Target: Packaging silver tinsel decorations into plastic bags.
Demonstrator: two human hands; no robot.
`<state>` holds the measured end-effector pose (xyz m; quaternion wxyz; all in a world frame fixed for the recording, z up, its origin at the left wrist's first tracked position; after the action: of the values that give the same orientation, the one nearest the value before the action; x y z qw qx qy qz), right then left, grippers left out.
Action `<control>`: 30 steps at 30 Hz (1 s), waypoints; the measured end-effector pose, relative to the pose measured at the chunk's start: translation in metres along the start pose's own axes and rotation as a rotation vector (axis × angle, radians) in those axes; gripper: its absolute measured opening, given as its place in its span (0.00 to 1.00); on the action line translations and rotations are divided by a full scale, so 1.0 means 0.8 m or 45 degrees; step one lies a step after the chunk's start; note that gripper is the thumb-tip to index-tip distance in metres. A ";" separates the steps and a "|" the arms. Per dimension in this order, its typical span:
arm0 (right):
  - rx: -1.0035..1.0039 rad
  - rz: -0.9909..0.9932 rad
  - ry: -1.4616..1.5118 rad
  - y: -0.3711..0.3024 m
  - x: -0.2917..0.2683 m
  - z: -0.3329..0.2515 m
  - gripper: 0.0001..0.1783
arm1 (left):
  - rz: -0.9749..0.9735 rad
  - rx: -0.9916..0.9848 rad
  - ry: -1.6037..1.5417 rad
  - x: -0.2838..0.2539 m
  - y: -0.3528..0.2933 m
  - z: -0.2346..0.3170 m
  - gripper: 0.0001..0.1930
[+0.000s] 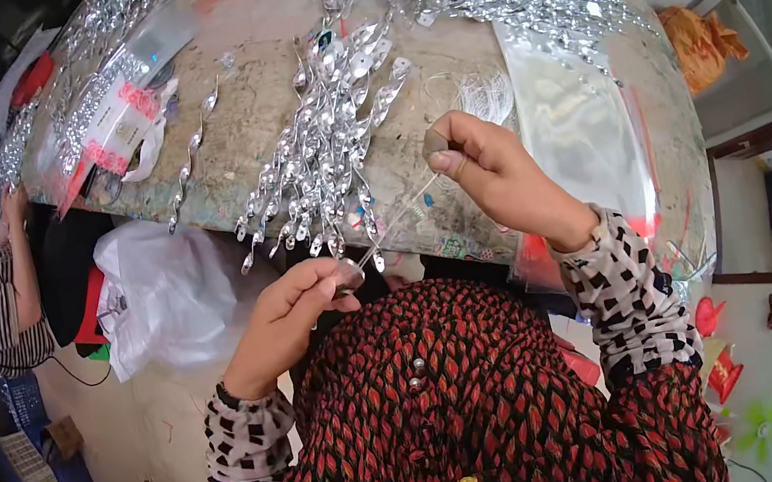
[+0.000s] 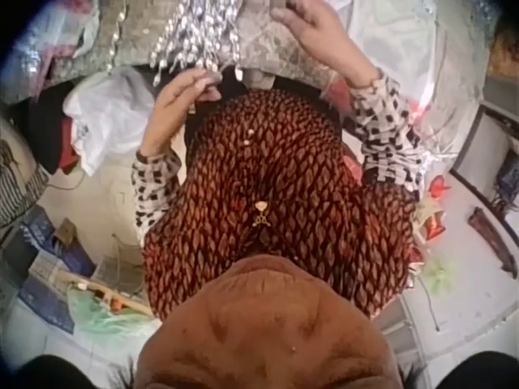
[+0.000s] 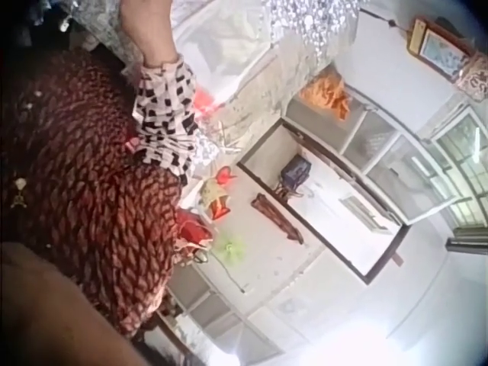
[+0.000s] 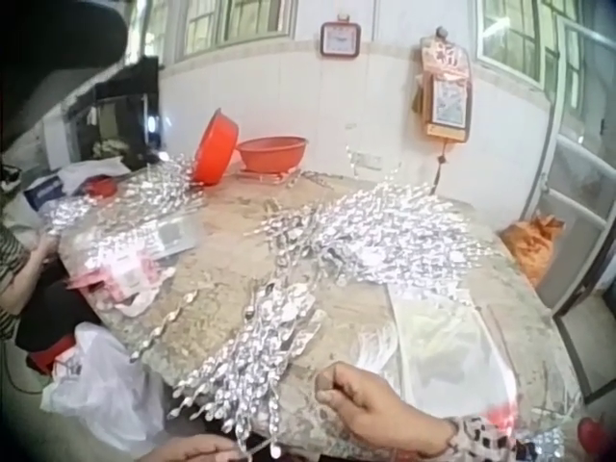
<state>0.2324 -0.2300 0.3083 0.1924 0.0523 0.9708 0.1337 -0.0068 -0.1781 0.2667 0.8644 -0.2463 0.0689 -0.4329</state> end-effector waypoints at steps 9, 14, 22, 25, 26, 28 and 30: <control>-0.430 -0.324 -0.191 0.009 0.017 -0.109 0.04 | -0.618 0.032 0.232 0.037 -0.007 0.039 0.19; -0.625 -0.334 -0.346 0.005 0.012 -0.129 0.05 | -0.848 -0.090 -0.458 0.074 0.006 0.070 0.26; -0.486 -0.101 -0.162 -0.018 -0.005 -0.114 0.02 | -0.676 -0.364 -0.715 0.087 0.025 0.075 0.09; -0.383 -0.041 -0.065 -0.027 -0.004 -0.096 0.03 | -0.631 -0.402 -0.787 0.092 0.030 0.072 0.06; -0.382 -0.033 -0.060 -0.029 -0.003 -0.086 0.03 | -0.629 -0.408 -0.781 0.094 0.030 0.073 0.06; -0.080 0.171 0.326 -0.033 -0.005 -0.054 0.08 | -0.439 -0.271 -0.666 0.090 0.033 0.077 0.04; -0.043 0.424 0.387 -0.029 -0.025 -0.055 0.11 | -0.267 -0.230 -0.556 0.092 0.031 0.083 0.03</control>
<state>0.2330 -0.2655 0.3482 0.0199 0.1878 0.9642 0.1862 0.0781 -0.1990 0.3193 0.7838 -0.4159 -0.1070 -0.4486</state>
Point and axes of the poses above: each hand's wrist, its own y-axis towards the middle knuckle, its own x-axis out of the palm, z = x × y, the point moved 5 cm from there along y, towards the middle knuckle, and after that the axes turned 12 degrees about -x, right-handed, at the moved point
